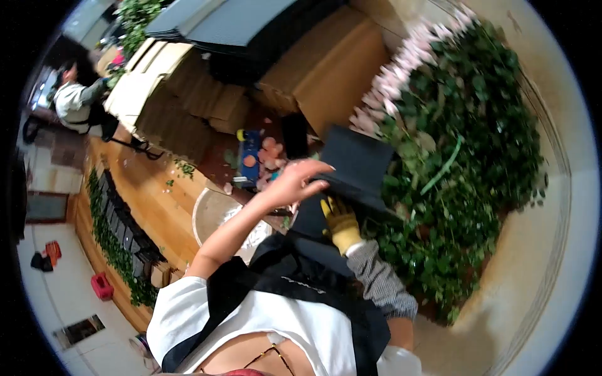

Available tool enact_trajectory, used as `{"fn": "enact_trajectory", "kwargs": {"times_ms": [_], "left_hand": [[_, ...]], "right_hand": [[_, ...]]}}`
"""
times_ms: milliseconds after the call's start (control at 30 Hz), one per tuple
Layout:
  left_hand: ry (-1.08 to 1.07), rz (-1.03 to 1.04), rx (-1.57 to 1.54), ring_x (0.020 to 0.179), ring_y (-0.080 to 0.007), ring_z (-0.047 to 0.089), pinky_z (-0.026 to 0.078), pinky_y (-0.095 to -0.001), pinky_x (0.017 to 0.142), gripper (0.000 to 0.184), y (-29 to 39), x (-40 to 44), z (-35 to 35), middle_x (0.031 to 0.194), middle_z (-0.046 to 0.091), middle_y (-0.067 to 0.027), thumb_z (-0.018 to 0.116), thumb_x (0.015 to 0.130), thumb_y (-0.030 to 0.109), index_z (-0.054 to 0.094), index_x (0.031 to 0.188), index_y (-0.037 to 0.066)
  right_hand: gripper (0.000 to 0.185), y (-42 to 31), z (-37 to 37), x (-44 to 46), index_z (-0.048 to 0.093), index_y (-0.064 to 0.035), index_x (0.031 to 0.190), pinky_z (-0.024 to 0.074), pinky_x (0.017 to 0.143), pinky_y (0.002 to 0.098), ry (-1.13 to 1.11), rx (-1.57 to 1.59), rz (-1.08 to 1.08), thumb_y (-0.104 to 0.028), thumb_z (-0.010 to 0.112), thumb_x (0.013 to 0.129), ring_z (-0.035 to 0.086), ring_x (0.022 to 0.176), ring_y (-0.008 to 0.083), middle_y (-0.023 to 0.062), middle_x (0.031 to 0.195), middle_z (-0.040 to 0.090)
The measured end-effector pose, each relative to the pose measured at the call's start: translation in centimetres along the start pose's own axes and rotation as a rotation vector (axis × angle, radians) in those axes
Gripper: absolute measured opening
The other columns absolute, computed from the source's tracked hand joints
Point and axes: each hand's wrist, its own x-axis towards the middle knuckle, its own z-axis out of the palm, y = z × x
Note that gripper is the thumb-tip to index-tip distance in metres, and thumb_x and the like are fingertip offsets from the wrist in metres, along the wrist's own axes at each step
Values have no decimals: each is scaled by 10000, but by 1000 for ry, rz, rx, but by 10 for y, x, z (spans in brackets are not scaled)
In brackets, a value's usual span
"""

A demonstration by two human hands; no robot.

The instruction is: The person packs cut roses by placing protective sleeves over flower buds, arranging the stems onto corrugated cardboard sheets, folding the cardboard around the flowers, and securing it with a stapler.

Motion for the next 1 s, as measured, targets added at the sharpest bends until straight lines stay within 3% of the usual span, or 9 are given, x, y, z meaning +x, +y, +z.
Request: {"fn": "enact_trajectory", "kwargs": {"times_ms": [133, 200, 267, 333, 400, 500, 600, 700, 1000], "left_hand": [[500, -381, 248, 1032, -326, 693, 544, -397, 899, 221, -66, 6, -127, 1063, 725, -156, 710, 916, 164, 719, 1097, 37], [550, -485, 669, 1082, -342, 678, 530, -439, 944, 357, -148, 5, -181, 1144, 707, -200, 708, 924, 293, 704, 1159, 24], [474, -732, 777, 1119, -388, 650, 510, -480, 987, 549, -236, -5, -202, 1191, 681, -242, 725, 893, 426, 671, 1225, -9], [190, -973, 833, 1134, -439, 619, 496, -502, 1007, 681, -242, 3, -206, 1204, 662, -270, 760, 847, 477, 636, 1277, -37], [280, -954, 894, 1166, -404, 622, 537, -488, 937, 549, -246, 7, -194, 1204, 659, -279, 775, 845, 424, 683, 1197, 13], [162, -977, 923, 944, -379, 712, 558, -482, 854, 374, -253, 7, -190, 1049, 736, -205, 750, 867, 315, 722, 1090, 17], [76, -945, 1078, 999, -371, 688, 545, -476, 858, 319, -269, 0, -181, 1030, 731, -183, 727, 871, 267, 732, 1090, 35], [185, -688, 1382, 1078, -363, 638, 519, -480, 896, 304, -277, -30, -159, 1057, 700, -164, 715, 874, 268, 736, 1103, 69], [181, -733, 1153, 1237, -366, 518, 477, -505, 956, 427, -213, -64, -165, 1278, 584, -176, 728, 875, 367, 705, 1211, 105]], "right_hand": [[983, -9, -28, 5, 324, -91, 1566, 304, 1146, 455, -187, -31, 41, -467, 781, 781, 346, 1447, 326, 165, 1620, 318], [985, -5, -16, 3, 297, -92, 1582, 297, 1145, 453, -168, -70, 17, -494, 757, 809, 338, 1448, 324, 163, 1613, 325], [992, -5, -15, 3, 269, -91, 1595, 289, 1151, 448, -169, -102, 24, -513, 736, 827, 325, 1454, 324, 164, 1608, 329], [991, -6, -19, 4, 268, -87, 1593, 296, 1146, 449, -221, -59, 37, -509, 735, 828, 343, 1436, 323, 167, 1600, 338], [990, -7, -23, 5, 267, -84, 1592, 299, 1143, 450, -258, -44, 55, -507, 735, 828, 351, 1427, 322, 168, 1596, 342], [987, -8, -22, 2, 279, -80, 1584, 321, 1126, 441, -184, -85, 31, -501, 744, 822, 390, 1383, 302, 162, 1575, 367], [1002, -6, -17, 2, 289, -53, 1570, 306, 1145, 464, -192, -57, 45, -493, 758, 801, 395, 1366, 338, 174, 1543, 382], [1003, -6, -18, 1, 291, -69, 1574, 317, 1137, 460, -179, -66, 33, -496, 762, 798, 404, 1361, 326, 167, 1540, 394], [990, -9, -30, 6, 273, -110, 1591, 302, 1160, 442, -250, -3, 70, -465, 770, 812, 351, 1445, 304, 142, 1615, 334]]}}
